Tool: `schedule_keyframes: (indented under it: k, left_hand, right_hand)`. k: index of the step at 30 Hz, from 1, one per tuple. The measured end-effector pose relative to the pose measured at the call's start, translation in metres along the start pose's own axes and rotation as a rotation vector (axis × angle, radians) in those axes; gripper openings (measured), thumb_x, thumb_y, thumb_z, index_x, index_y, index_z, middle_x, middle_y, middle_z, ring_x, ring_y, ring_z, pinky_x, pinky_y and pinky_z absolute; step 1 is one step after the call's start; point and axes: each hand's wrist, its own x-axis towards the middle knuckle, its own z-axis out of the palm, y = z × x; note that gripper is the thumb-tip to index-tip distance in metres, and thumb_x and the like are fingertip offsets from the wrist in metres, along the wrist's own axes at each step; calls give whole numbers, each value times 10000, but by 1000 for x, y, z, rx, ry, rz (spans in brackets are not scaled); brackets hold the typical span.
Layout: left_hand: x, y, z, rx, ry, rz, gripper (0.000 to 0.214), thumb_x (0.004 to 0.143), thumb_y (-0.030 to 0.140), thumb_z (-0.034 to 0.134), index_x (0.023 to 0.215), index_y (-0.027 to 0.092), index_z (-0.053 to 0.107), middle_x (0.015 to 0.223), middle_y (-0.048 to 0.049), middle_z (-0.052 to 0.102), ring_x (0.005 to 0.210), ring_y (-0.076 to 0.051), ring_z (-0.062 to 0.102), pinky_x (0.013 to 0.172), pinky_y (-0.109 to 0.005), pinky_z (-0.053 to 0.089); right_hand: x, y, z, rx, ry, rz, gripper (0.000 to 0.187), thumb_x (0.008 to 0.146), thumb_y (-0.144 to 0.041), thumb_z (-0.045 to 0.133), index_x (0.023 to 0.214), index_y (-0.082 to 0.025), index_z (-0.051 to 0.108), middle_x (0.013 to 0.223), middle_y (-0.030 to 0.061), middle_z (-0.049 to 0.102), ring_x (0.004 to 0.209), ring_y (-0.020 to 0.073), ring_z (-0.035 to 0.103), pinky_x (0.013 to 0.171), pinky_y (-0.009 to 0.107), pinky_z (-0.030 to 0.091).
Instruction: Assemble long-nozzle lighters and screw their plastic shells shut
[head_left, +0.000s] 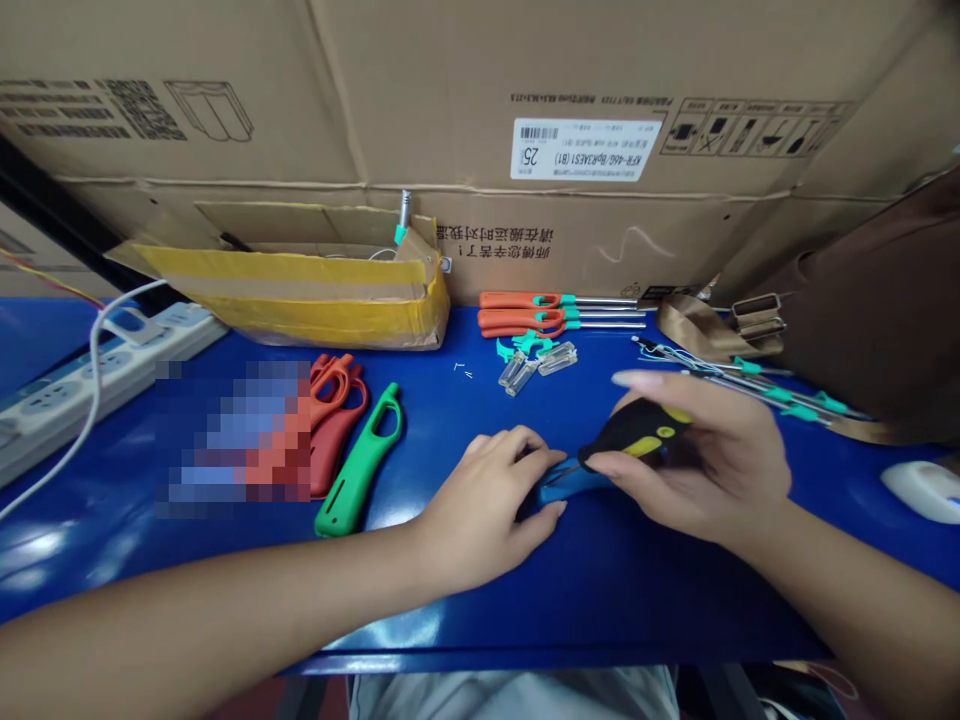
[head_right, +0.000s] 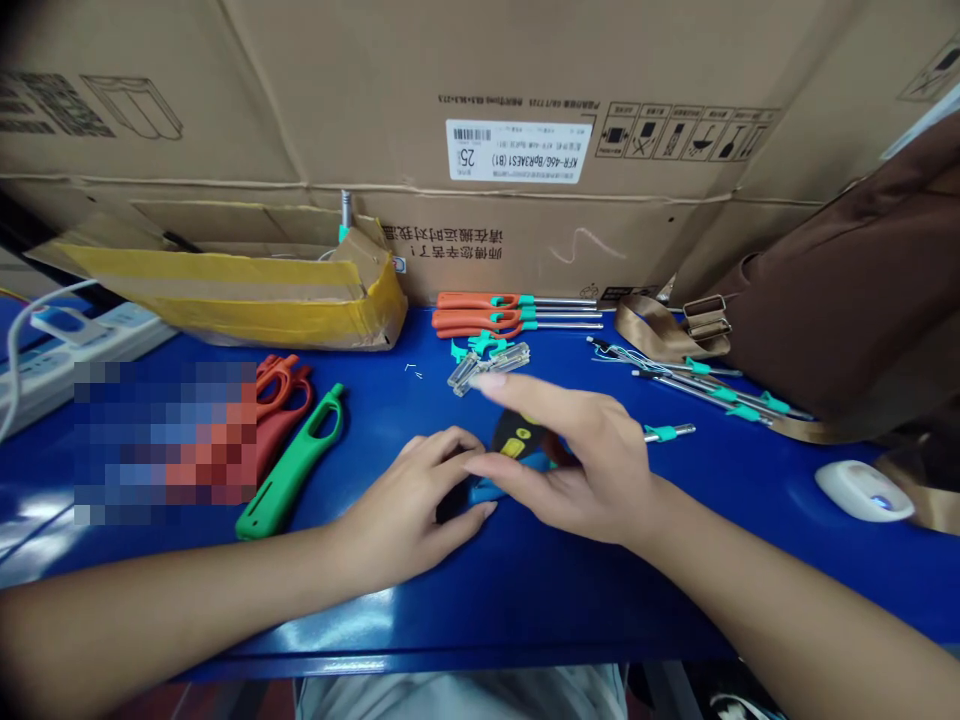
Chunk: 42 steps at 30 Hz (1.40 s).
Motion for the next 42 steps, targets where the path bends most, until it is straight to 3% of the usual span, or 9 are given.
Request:
schedule_keyframes:
  k: [4, 6, 11, 16, 21, 27, 32, 38, 42]
  left_hand:
    - [1, -1, -1, 0, -5, -10, 260, 963, 307, 646, 1208, 226, 623, 1170, -60, 606, 1080, -251, 580, 932, -439, 453]
    - [2, -1, -1, -1, -8, -20, 277, 960, 316, 658, 1220, 230, 622, 1142, -54, 606, 1062, -246, 581, 922, -432, 453]
    - [3, -1, -1, -5, -7, -14, 252, 963, 311, 653, 1197, 222, 623, 1129, -46, 607, 1058, -234, 583, 900, -410, 447]
    - [2, 2, -2, -15, -7, -10, 243, 955, 262, 619, 1195, 228, 624, 1166, -42, 603, 1074, -234, 580, 910, -413, 432]
    - [1, 0, -1, -14, 3, -3, 283, 962, 252, 606, 1244, 226, 604, 1096, -45, 600, 1032, -234, 576, 865, -401, 430]
    - [2, 0, -2, 0, -28, -17, 243, 968, 283, 620, 1205, 232, 625, 1115, -48, 597, 1043, -244, 566, 883, -416, 427]
    - [3, 0, -2, 3, -18, -6, 283, 973, 269, 610, 1252, 223, 604, 1095, -45, 594, 1023, -234, 575, 863, -406, 427]
    - [2, 1, -2, 15, -18, -8, 339, 967, 275, 616, 1301, 231, 580, 1113, -45, 592, 1039, -240, 573, 881, -417, 428]
    - [1, 1, -1, 9, -11, -4, 337, 972, 269, 602, 1305, 237, 567, 1113, -42, 592, 1046, -239, 577, 885, -417, 431]
  right_hand:
    - [3, -4, -2, 113, -60, 20, 568, 1009, -205, 486, 1564, -272, 384, 1324, 114, 684, 897, 205, 742, 686, 348, 637]
    - [5, -3, -3, 181, -63, 25, 574, 994, -146, 441, 1555, -258, 399, 1304, 114, 691, 898, 209, 733, 678, 360, 629]
    - [13, -2, -6, -11, -2, -164, 517, 899, -202, 701, 1402, -246, 592, 919, 59, 748, 737, 201, 681, 588, 319, 586]
    - [11, -4, -6, 54, -89, -33, 598, 974, -141, 480, 1559, -230, 398, 1302, 119, 680, 997, 239, 700, 767, 400, 621]
    - [14, -6, -6, -24, 4, -149, 516, 873, -211, 750, 1366, -226, 599, 943, 62, 756, 763, 203, 671, 638, 323, 592]
    - [12, -8, -8, 81, -103, -30, 467, 989, -152, 491, 1454, -191, 489, 1231, 129, 694, 1060, 240, 680, 859, 406, 604]
    - [14, -8, -9, -5, -39, -69, 419, 887, -264, 753, 1282, -254, 613, 911, 46, 732, 764, 206, 681, 638, 328, 594]
    - [15, -13, -10, 119, -95, -43, 480, 1025, -201, 430, 1503, -195, 466, 1249, 125, 719, 1023, 239, 716, 836, 410, 620]
    - [17, -9, -11, -14, -43, -138, 438, 914, -185, 689, 1345, -210, 618, 889, 54, 763, 740, 185, 696, 632, 297, 589]
